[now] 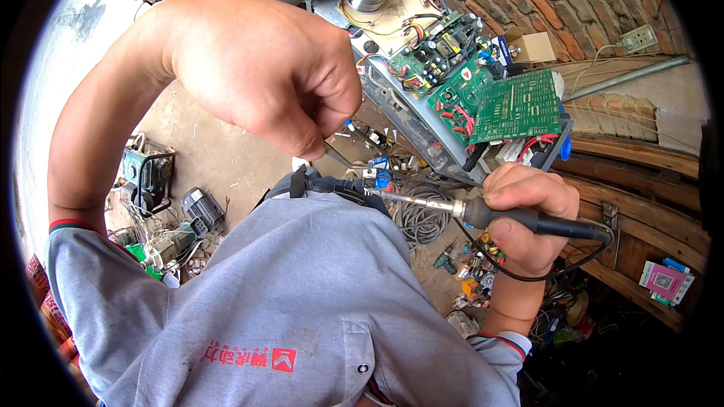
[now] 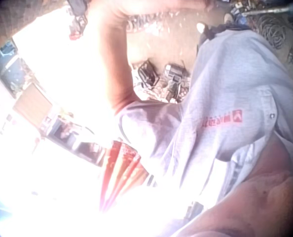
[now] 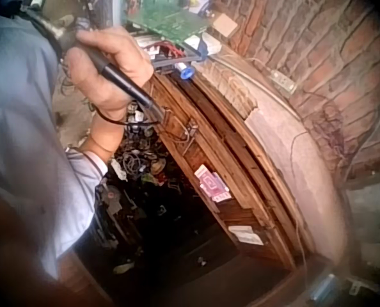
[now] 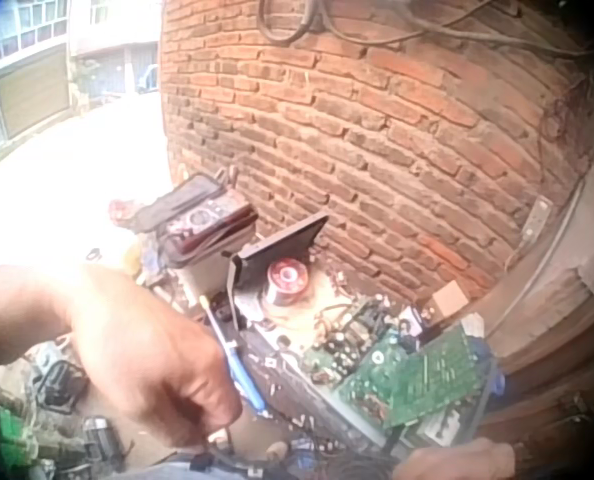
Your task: The person uses a soldering iron and tweezers to work on small electronic components and a circuit board. They heat and manipulate wires and connectors, occasionally picking up and inspecting parts from a cluttered workbench.
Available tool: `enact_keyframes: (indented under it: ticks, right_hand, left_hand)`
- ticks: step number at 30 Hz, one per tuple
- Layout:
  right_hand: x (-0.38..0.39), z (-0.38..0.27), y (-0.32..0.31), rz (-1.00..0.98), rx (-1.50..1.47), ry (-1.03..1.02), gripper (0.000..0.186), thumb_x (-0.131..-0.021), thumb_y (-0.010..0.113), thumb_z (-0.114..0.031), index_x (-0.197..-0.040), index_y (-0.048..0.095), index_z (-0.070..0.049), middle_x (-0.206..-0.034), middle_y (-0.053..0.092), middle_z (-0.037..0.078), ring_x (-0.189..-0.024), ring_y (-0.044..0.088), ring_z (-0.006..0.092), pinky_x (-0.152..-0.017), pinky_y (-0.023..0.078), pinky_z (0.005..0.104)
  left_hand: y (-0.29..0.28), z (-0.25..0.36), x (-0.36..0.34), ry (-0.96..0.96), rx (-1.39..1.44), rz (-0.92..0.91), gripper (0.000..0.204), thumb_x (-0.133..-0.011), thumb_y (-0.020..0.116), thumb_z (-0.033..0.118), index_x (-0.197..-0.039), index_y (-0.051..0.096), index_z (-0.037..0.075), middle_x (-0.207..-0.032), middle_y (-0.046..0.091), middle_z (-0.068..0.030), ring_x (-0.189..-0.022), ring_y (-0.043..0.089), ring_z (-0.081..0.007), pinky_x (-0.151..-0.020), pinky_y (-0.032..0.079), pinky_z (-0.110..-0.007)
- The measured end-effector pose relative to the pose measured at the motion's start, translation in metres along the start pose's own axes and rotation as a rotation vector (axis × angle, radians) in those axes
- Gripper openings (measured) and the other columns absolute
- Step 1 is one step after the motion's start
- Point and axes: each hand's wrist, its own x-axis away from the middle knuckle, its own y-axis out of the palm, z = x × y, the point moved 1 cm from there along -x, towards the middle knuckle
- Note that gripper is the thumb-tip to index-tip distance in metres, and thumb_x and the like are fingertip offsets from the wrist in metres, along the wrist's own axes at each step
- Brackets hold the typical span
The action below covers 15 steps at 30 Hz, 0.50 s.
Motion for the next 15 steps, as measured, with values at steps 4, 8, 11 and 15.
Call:
enact_keyframes:
  ticks: [4, 8, 11, 15]
  right_hand:
    - [-0.0007, 0.0001, 0.0000, 0.003, -0.004, -0.025, 0.026, -0.065, 0.077, -0.012, -0.083, 0.067, 0.004, -0.067, 0.063, 0.012, -0.059, 0.058, 0.0190, -0.056, 0.044, 0.0277]
    - [-0.0013, -0.0012, -0.0001, 0.004, 0.002, -0.001, 0.026, -0.065, 0.077, -0.012, -0.083, 0.068, 0.004, -0.067, 0.063, 0.011, -0.058, 0.058, 0.0188, -0.056, 0.044, 0.0276]
    - [-0.0022, -0.0018, 0.0000, -0.002, 0.008, -0.015, 0.026, -0.064, 0.077, -0.011, -0.083, 0.068, 0.004, -0.068, 0.063, 0.011, -0.058, 0.058, 0.0187, -0.056, 0.044, 0.0275]
    - [-0.0023, -0.0022, 0.0005, -0.003, 0.005, -0.012, 0.025, -0.064, 0.077, -0.010, -0.082, 0.068, 0.004, -0.068, 0.064, 0.011, -0.059, 0.058, 0.0187, -0.056, 0.044, 0.0276]
  left_hand:
    - [-0.0001, 0.0000, 0.0002, 0.006, 0.006, 0.003, 0.020, -0.077, 0.069, 0.010, -0.064, 0.056, 0.002, -0.053, 0.052, -0.0044, -0.048, 0.050, -0.0146, -0.046, 0.037, -0.032]
    - [-0.0012, 0.0003, 0.0000, 0.008, -0.009, -0.012, 0.020, -0.077, 0.068, 0.010, -0.064, 0.056, 0.002, -0.053, 0.052, -0.0046, -0.048, 0.050, -0.0149, -0.046, 0.037, -0.032]
    - [-0.0011, 0.0010, 0.0000, 0.011, -0.016, -0.011, 0.019, -0.077, 0.068, 0.010, -0.064, 0.056, 0.002, -0.053, 0.052, -0.0048, -0.048, 0.051, -0.0154, -0.046, 0.037, -0.033]
    - [-0.0014, 0.0022, -0.0005, 0.024, -0.022, -0.010, 0.019, -0.077, 0.068, 0.010, -0.063, 0.056, 0.002, -0.053, 0.053, -0.0052, -0.048, 0.051, -0.0162, -0.047, 0.038, -0.033]
